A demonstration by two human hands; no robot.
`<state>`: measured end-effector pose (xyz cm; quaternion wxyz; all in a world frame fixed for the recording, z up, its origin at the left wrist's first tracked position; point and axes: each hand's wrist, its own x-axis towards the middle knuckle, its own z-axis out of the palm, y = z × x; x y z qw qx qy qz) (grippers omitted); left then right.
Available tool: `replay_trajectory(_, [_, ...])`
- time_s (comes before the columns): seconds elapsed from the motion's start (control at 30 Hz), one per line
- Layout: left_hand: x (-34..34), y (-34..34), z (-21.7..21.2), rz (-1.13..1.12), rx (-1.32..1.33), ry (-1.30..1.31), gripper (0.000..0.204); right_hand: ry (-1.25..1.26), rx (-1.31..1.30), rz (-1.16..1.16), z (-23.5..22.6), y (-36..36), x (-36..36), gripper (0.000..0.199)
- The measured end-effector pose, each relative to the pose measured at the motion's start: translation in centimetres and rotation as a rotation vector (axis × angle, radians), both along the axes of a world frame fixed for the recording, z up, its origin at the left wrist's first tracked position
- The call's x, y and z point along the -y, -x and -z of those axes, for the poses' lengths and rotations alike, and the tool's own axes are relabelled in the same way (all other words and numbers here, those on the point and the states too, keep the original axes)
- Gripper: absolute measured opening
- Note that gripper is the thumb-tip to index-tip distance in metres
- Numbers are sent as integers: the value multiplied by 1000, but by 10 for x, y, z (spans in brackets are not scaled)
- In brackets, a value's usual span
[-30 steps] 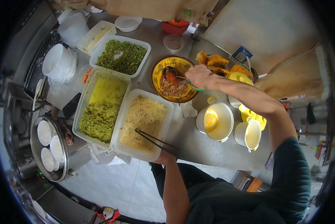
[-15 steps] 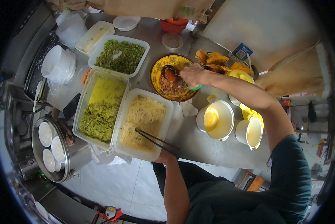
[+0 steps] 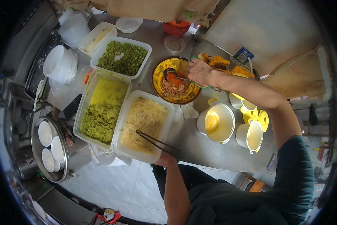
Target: The person assembles rice bowls by scooping rice into disposable containers, then adding a meat mixture, shredded vegetables, and green beans using a ladle and chopsticks. The person places the finished bowls on a tray.
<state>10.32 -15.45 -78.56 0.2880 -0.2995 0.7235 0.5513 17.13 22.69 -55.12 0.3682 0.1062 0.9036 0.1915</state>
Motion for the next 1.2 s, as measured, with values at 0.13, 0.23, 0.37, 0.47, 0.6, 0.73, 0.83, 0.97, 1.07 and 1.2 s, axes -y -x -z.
replay_trajectory(0.13, [-2, 0, -10, 291, -39, 257, 30, 3, -82, -18, 12, 10, -3, 11])
replay_trajectory(0.23, [-1, 1, -2, -130, 51, 18, 27, 61, -134, 5, 8, 19, -2, 14])
replay_trajectory(0.37, [-1, 3, 5, 7, -35, 58, 29, 126, -106, 88, -11, 22, 8, 14])
replay_trajectory(0.47, [-1, -1, -2, 66, -95, 104, 36, 150, -154, 211, -33, 11, 13, 15])
replay_trajectory(0.6, [0, -2, -5, 8, -69, 70, 40, 202, -5, 462, -41, 8, 13, 22])
replay_trajectory(0.73, [2, 0, 11, 109, -89, 219, 40, 239, -6, 410, -24, 13, 18, 21])
replay_trajectory(0.83, [6, -2, 20, 133, -84, 285, 39, 237, -235, 331, -13, 15, 27, 18])
replay_trajectory(0.97, [3, -2, 16, 206, -124, 251, 37, 226, -282, 356, -20, 13, 34, 19])
replay_trajectory(1.07, [-3, 0, 2, 147, -100, 199, 36, 203, -243, 315, -31, 11, 32, 19])
replay_trajectory(1.2, [-8, -2, -16, 117, -88, 153, 35, 176, -263, 362, -33, 5, 23, 20])
